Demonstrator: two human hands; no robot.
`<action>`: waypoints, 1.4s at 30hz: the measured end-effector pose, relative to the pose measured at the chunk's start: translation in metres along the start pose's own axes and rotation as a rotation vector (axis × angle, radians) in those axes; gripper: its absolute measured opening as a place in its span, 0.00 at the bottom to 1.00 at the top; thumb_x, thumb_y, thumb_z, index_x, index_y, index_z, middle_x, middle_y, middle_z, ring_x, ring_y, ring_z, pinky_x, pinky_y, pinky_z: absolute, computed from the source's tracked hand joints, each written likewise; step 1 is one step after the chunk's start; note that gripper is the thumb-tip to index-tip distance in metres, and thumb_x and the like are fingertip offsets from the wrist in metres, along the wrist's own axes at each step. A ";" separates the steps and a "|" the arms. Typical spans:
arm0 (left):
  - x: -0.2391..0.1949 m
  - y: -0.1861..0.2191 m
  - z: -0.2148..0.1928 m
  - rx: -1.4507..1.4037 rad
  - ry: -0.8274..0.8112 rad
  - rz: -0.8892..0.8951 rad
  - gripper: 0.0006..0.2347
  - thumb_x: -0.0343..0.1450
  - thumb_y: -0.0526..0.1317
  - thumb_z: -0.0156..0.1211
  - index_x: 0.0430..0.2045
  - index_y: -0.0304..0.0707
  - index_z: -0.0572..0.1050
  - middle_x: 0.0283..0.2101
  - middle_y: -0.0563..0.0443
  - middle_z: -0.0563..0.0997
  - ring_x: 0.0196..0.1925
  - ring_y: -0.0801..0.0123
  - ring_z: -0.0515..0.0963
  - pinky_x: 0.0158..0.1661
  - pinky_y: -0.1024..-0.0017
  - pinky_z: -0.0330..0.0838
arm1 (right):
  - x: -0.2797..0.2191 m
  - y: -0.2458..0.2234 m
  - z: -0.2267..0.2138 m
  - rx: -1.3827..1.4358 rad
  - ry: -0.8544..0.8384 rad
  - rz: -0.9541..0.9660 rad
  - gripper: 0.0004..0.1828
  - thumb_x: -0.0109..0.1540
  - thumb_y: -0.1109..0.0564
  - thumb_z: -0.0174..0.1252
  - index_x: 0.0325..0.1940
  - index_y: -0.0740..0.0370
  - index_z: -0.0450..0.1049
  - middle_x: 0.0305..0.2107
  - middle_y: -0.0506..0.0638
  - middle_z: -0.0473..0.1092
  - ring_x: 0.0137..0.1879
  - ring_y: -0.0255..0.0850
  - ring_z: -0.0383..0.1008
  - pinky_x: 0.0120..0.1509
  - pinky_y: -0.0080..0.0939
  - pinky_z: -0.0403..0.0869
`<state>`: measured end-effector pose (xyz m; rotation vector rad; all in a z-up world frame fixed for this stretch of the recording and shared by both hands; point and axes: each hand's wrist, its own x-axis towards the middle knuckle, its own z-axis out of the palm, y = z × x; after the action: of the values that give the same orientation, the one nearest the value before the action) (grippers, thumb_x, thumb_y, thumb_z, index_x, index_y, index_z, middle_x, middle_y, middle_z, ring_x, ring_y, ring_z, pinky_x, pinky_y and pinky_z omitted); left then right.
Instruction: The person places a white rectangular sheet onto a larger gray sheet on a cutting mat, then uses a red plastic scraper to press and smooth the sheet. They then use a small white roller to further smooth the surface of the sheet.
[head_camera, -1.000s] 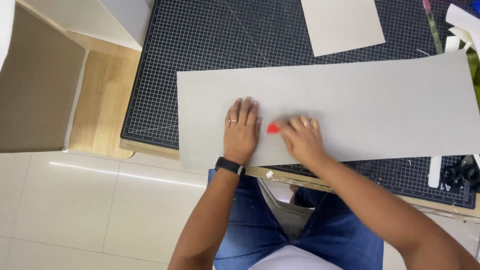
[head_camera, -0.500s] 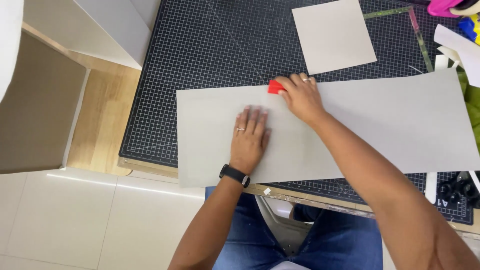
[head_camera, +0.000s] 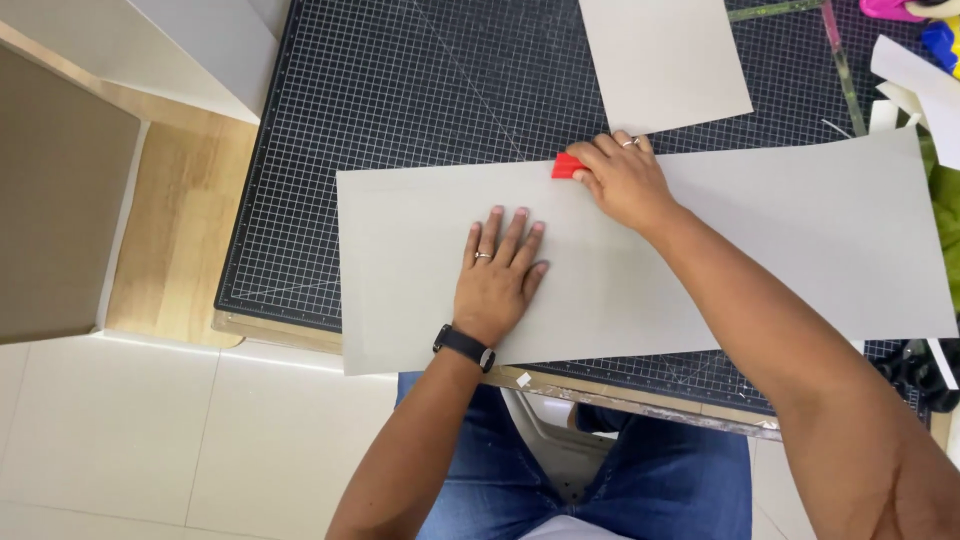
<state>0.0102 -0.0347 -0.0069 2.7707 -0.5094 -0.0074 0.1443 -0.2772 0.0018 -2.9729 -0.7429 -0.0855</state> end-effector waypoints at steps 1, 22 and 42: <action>0.001 0.001 -0.002 0.004 -0.031 0.001 0.24 0.80 0.58 0.38 0.73 0.61 0.56 0.77 0.58 0.55 0.80 0.54 0.44 0.76 0.52 0.32 | 0.000 0.000 0.000 -0.012 -0.026 0.014 0.16 0.73 0.42 0.49 0.64 0.39 0.69 0.41 0.47 0.70 0.53 0.46 0.69 0.61 0.53 0.64; 0.003 -0.003 0.003 -0.032 -0.044 0.020 0.24 0.80 0.57 0.38 0.74 0.60 0.55 0.78 0.58 0.52 0.81 0.53 0.42 0.77 0.52 0.33 | 0.057 -0.071 0.010 0.071 -0.047 -0.083 0.19 0.70 0.46 0.53 0.65 0.41 0.65 0.46 0.50 0.70 0.58 0.51 0.69 0.61 0.58 0.65; -0.012 -0.033 0.005 -0.065 0.324 -0.020 0.21 0.74 0.48 0.59 0.64 0.51 0.70 0.69 0.48 0.69 0.75 0.51 0.61 0.72 0.55 0.53 | 0.006 -0.081 0.025 0.220 -0.075 0.593 0.19 0.68 0.40 0.53 0.54 0.54 0.69 0.39 0.58 0.77 0.47 0.59 0.81 0.49 0.63 0.75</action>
<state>0.0099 -0.0026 -0.0223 2.6399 -0.3880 0.4048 0.1125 -0.2009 -0.0181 -2.8539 0.1395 0.1340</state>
